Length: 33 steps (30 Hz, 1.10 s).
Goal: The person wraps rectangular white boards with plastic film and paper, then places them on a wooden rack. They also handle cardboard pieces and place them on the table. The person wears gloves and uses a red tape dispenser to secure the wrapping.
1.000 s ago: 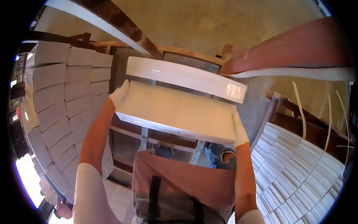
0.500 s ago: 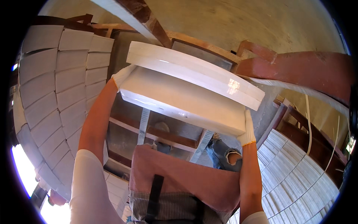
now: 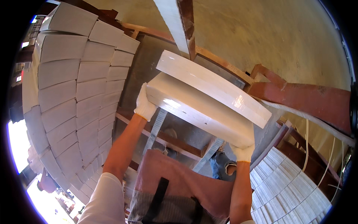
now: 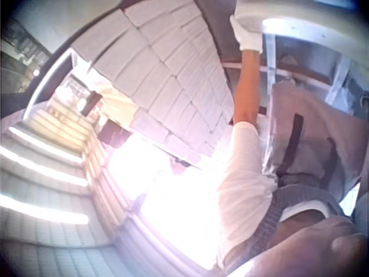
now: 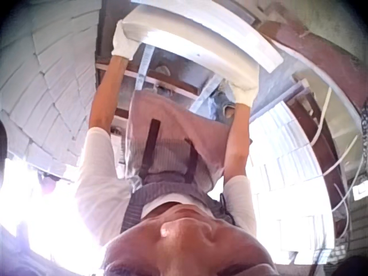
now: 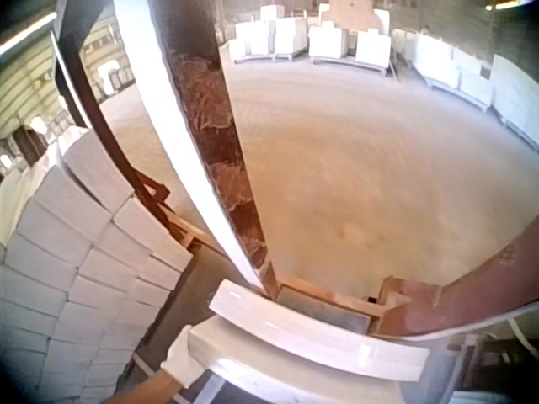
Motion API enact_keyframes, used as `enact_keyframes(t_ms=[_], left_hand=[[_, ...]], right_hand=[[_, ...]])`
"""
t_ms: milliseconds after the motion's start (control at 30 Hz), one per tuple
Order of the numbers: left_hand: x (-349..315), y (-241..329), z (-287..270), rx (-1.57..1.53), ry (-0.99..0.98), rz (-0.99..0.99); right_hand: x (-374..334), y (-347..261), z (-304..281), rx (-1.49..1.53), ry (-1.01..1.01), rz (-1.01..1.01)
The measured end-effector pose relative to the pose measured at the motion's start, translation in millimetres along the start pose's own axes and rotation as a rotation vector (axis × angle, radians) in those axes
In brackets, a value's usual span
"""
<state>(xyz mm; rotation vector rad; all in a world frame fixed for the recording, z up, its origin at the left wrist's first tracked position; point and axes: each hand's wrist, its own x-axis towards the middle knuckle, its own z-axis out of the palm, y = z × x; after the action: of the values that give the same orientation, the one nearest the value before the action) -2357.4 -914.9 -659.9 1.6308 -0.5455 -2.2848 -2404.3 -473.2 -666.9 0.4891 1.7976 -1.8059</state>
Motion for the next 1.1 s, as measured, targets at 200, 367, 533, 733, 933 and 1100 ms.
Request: enact_keyframes(t_ms=[200, 367, 533, 733, 933, 1100], left_hand=[[1, -3, 1, -0.061, -0.069, 0.048], [-16, 12, 84, -0.041, -0.047, -0.127], [32, 14, 72, 0.250, -0.050, -0.058], [27, 13, 67, 0.279, -0.012, -0.005], [30, 17, 47, 0.154, -0.094, -0.042], [18, 13, 57, 0.174, -0.063, -0.027]], right_hand=[[2, 5, -3, -0.649, 0.160, -0.205], [25, -21, -1, 0.517, 0.400, -0.025], [43, -33, -7, 1.066, 0.425, 0.259], [32, -38, 8, 1.136, 0.342, 0.231], [23, -46, 14, 1.200, 0.255, 0.259], [17, -49, 19, 1.237, 0.276, 0.257]])
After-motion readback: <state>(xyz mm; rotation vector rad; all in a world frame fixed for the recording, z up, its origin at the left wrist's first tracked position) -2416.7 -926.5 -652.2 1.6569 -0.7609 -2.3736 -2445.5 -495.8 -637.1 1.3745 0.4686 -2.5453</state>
